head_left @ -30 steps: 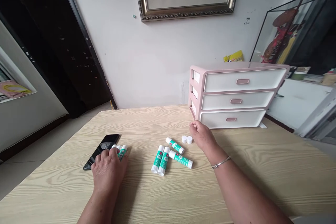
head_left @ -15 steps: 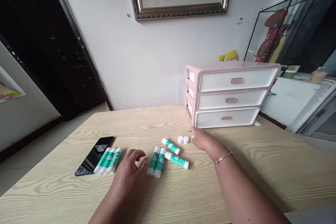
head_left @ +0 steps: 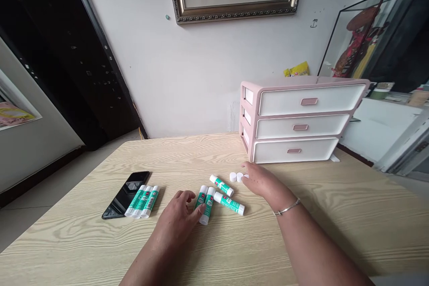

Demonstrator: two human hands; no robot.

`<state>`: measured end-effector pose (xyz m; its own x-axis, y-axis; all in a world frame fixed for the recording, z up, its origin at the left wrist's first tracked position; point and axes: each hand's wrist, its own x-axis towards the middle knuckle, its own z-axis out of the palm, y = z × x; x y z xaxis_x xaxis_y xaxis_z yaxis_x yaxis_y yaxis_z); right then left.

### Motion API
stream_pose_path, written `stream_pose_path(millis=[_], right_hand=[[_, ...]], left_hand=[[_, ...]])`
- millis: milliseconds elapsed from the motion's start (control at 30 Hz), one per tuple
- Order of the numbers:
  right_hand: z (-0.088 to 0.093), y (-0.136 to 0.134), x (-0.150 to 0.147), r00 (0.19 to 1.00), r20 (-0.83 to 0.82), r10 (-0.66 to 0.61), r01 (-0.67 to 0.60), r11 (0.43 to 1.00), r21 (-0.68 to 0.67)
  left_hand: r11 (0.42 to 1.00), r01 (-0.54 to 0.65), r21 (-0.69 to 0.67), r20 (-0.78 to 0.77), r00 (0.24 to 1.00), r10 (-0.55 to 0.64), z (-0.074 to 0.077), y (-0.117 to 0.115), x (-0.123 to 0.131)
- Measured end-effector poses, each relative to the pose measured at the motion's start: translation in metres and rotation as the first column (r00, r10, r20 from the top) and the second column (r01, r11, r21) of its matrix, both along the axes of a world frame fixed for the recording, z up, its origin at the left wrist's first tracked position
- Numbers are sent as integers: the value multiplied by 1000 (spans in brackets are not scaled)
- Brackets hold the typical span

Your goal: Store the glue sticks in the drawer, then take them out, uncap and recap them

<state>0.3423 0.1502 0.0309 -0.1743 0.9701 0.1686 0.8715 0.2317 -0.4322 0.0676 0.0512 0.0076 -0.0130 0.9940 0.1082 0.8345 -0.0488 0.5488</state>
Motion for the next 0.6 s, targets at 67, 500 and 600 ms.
stream_pose_path(millis=[67, 500, 600], right_hand=[[11, -7, -6, 1000, 9, 1, -2, 999, 34], [19, -32, -44, 960, -195, 199, -184, 979, 92], [17, -37, -51, 919, -286, 271, -246, 962, 118]], left_hand=[[1000, -11, -13, -49, 999, 10, 4, 1, 6], [999, -41, 36, -411, 910, 52, 4, 10, 16], [991, -53, 119, -417, 903, 99, 2, 9, 18]])
